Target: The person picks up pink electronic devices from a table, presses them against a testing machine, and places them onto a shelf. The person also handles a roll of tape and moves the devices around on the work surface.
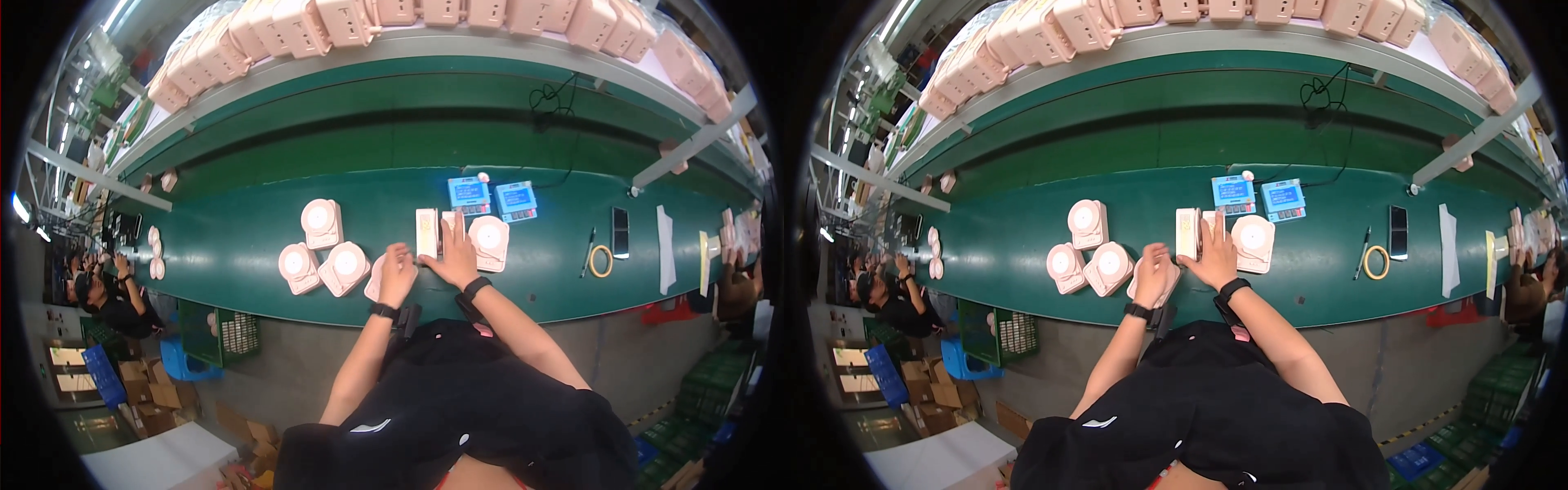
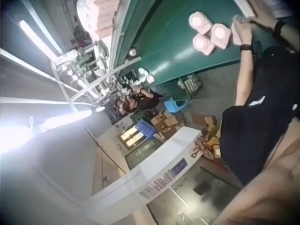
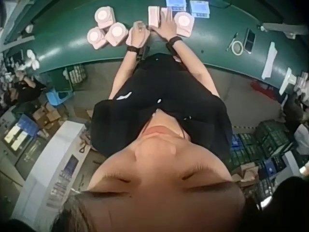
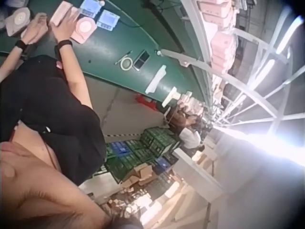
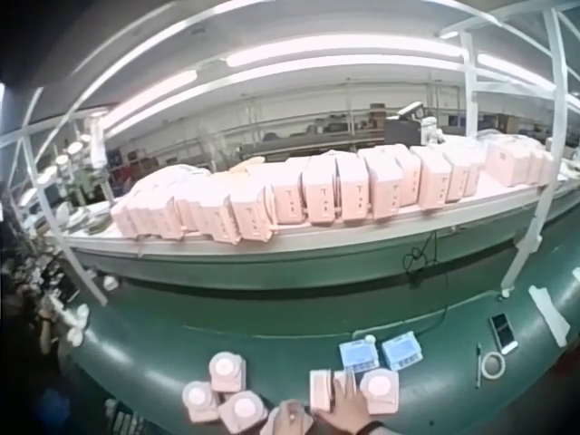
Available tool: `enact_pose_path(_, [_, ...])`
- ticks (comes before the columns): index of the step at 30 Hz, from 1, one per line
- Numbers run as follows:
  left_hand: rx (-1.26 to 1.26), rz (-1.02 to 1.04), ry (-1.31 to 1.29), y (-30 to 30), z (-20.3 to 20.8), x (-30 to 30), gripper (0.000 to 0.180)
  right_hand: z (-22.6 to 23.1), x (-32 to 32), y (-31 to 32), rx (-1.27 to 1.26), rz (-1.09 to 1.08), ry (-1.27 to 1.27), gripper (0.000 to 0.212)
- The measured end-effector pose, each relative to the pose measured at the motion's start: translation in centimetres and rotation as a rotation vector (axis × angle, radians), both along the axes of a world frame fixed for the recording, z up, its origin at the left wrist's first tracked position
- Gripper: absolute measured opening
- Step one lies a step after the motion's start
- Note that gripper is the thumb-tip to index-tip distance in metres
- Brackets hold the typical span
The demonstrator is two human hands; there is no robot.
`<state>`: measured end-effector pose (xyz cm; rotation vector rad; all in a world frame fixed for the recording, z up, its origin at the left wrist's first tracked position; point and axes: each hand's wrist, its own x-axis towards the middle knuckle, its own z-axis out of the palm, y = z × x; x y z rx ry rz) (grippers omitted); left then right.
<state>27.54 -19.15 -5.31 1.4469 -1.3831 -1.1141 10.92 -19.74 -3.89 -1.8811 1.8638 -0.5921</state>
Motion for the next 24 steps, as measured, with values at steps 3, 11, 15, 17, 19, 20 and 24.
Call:
enact_pose_path(3, [-0.010, 0.127, -0.282, 4.4, -2.5, 5.8, 0.043, 1.5, 1.4, -0.1, 0.124, -0.132, 0.023, 0.095])
enact_pose_path(11, [0.096, 0.124, -0.382, 9.2, -5.5, 9.6, 0.071, 2.3, 3.9, -2.1, 0.213, -0.123, 0.279, 0.096])
enact_pose_path(15, [0.156, 0.139, -0.323, 8.6, -5.8, 9.0, 0.075, 1.5, 3.4, -2.3, 0.133, -0.107, 0.307, 0.096])
enact_pose_path(17, [0.186, 0.144, -0.353, 8.5, -5.7, 8.9, 0.073, 1.3, 3.2, -2.2, 0.125, -0.136, 0.294, 0.096])
enact_pose_path(19, [0.171, 0.139, -0.346, 8.1, -5.9, 8.7, 0.073, 1.2, 2.9, -2.2, 0.112, -0.196, 0.264, 0.097])
enact_pose_path(20, [0.157, 0.135, -0.339, 7.8, -6.0, 8.5, 0.072, 1.2, 2.7, -2.3, 0.111, -0.202, 0.264, 0.097])
enact_pose_path(24, [0.135, 0.210, -0.149, 8.0, -9.1, 9.7, 0.069, 1.3, 2.7, -2.6, 0.208, -0.208, 0.249, 0.098])
